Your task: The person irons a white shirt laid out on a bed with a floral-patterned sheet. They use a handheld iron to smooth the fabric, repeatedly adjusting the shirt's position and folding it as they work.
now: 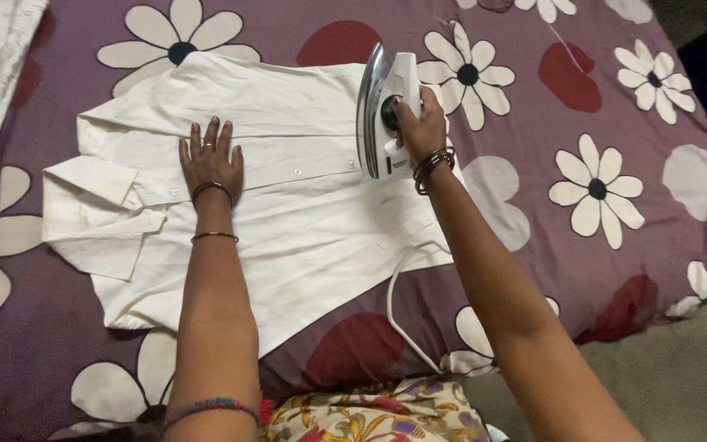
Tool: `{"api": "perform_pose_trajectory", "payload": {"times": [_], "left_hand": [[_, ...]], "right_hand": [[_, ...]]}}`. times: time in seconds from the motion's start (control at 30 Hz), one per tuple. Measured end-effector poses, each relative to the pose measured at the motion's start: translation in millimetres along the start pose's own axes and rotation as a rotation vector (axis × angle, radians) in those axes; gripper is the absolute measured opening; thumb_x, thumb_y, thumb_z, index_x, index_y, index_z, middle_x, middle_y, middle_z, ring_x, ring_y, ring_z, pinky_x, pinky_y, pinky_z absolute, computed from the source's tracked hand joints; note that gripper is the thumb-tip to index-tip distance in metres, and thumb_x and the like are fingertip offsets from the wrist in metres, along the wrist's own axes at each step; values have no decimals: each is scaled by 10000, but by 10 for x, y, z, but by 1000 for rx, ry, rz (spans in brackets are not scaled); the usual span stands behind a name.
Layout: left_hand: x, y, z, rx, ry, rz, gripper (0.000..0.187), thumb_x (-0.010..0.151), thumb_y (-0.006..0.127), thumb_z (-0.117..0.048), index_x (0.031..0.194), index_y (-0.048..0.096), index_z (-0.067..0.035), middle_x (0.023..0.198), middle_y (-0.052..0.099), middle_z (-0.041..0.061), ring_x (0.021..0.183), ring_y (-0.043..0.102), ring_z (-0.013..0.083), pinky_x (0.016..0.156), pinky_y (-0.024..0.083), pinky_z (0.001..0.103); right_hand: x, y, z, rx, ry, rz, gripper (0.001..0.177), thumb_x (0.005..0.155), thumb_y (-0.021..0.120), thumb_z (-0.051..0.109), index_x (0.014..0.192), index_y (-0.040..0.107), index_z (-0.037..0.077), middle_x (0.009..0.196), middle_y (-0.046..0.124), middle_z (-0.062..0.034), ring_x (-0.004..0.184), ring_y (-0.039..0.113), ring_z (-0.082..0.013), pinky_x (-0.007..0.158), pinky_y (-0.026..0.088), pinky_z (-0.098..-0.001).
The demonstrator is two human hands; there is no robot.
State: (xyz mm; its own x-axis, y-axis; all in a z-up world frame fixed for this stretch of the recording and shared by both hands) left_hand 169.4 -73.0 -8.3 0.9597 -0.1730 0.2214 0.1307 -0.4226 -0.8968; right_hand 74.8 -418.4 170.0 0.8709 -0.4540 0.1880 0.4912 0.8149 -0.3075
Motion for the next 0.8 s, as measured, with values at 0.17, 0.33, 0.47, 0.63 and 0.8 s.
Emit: {"api": "perform_pose_trajectory", "payload": {"times": [0.17,0.33,0.47,0.63,0.8], "left_hand": [[-39,14,4,11,9,7,574,1046,430,-405,1603,380,-276,1688,307,-33,1564,157,258,1254,58,512],[214,-28,-164,5,-141,109,558,1029,440,-435,1564,394,-285,1672,296,-60,1564,146,239,1258,15,535],[383,139,-797,-24,70,73,612,1060,436,-456,1637,338,-279,1719,245,-59,1607,101,246,1284,-5,571],[329,274,-1231,48,90,213,623,1037,348,-517,1624,231,-345,1703,149,-87,1571,24,222,1252,-38,538],[288,172,-1215,43,76,229,624,1038,346,-526,1623,229,-346,1707,147,-98,1576,26,212,1256,-33,524]], "right_hand": [[401,535,-332,-160,53,95,406,977,605,206,1343,532,49,894,715,-110,600,659,-157,495,537,-317],[800,1128,-356,-522,-56,241,490,1021,524,276,1445,378,76,1083,718,-227,894,751,-291,733,612,-410],[925,1216,-533,-752,81,359,503,1037,518,314,1444,361,64,1086,721,-251,953,739,-358,797,588,-480],[1081,953,-792,-761,198,335,436,1053,462,329,1407,394,84,1104,702,-262,970,758,-376,784,631,-483],[1314,465,-990,-920,110,277,433,1064,525,364,1348,428,52,1114,687,-310,1020,699,-457,846,557,-550]]}}
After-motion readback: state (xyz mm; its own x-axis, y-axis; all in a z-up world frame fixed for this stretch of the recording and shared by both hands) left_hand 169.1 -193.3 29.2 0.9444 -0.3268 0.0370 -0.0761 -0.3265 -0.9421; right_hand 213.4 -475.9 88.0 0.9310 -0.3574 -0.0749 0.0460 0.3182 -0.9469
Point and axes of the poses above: each hand's wrist, its own x-axis towards the middle knuckle, its own y-axis out of the palm, z = x × y, the point moved 3 cm from there along x, towards the middle knuckle
